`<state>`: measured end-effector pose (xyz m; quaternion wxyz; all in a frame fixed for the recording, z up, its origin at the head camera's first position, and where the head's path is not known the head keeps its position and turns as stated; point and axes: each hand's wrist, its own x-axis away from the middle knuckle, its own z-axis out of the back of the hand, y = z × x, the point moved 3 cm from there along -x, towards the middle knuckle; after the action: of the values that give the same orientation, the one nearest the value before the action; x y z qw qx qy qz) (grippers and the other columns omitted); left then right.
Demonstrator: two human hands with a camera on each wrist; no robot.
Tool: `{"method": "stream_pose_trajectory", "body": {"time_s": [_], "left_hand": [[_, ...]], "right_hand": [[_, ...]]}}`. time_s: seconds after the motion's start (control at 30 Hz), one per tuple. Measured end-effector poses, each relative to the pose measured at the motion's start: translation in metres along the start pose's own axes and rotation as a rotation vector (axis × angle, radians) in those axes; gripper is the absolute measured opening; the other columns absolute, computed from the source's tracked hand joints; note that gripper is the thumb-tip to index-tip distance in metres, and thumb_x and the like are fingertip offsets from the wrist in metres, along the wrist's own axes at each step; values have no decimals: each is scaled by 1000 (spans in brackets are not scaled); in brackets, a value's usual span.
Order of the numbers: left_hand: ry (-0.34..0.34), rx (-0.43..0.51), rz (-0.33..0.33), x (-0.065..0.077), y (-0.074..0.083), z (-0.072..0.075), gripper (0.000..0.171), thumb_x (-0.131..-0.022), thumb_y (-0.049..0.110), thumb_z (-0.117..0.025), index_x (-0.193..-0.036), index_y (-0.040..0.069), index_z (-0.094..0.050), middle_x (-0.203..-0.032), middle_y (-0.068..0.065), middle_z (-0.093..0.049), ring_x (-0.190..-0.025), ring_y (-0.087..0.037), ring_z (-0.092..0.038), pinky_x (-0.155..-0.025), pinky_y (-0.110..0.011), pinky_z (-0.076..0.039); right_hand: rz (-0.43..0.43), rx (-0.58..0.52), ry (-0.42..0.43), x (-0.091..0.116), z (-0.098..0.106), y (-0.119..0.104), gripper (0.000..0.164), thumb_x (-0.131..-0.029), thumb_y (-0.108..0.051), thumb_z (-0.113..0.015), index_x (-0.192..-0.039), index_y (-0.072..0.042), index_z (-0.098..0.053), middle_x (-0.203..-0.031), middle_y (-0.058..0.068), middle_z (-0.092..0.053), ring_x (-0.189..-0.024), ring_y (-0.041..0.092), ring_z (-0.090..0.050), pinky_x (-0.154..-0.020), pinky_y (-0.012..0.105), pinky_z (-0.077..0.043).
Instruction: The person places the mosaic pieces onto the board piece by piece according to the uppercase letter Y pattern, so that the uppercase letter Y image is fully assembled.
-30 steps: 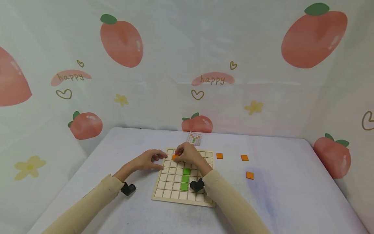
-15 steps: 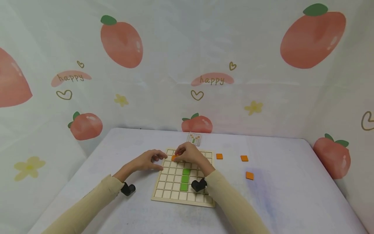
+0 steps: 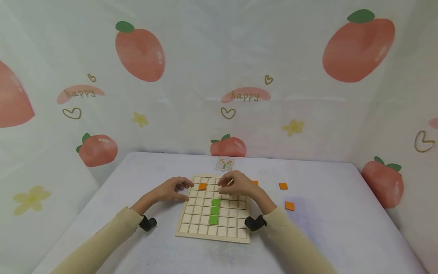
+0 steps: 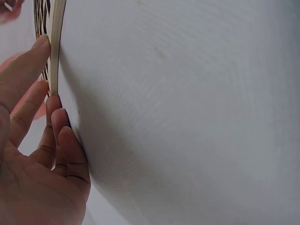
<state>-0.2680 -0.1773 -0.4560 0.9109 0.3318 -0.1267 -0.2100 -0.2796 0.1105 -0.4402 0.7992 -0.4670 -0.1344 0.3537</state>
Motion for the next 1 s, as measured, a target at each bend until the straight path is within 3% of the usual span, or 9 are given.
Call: {"method": "stream_pose_trajectory", "body": {"time_s": [0.3, 0.5, 0.67, 1.0], "left_hand": [[1, -18, -23, 1, -5, 0, 47, -83, 16, -87, -125, 8, -68, -113, -1, -62, -103, -21, -58, -95, -41, -48], [5, -11, -25, 3, -5, 0, 47, -82, 15, -87, -124, 7, -68, -111, -1, -62, -101, -21, -57, -94, -42, -48], [3, 6, -46, 2, -3, 0, 47, -82, 15, -87, -124, 6, -68, -111, -2, -62, -101, -22, -58, -93, -43, -49], [10, 13, -36, -1, -3, -2, 48, -81, 14, -88, -124, 6, -68, -110, -1, -62, -99, -20, -56, -92, -41, -48]], "right_hand": [[-69, 11, 29, 50, 36, 3, 25, -91, -11, -78, -112, 2, -73, -108, 16, -69, -93, 26, -66, -81, 33, -55], [-83, 30, 57, 85, 56, 9, 25, -91, -12, -78, -111, 2, -72, -105, 13, -70, -88, 24, -69, -82, 31, -55], [-146, 43, 91, 113, 68, 16, 25, -92, -13, -78, -113, 0, -72, -106, 12, -69, -86, 23, -69, -79, 29, -53], [-169, 88, 158, 143, 88, 29, 22, -93, -15, -77, -112, -4, -73, -115, 13, -68, -93, 22, -69, -80, 29, -55]]}}
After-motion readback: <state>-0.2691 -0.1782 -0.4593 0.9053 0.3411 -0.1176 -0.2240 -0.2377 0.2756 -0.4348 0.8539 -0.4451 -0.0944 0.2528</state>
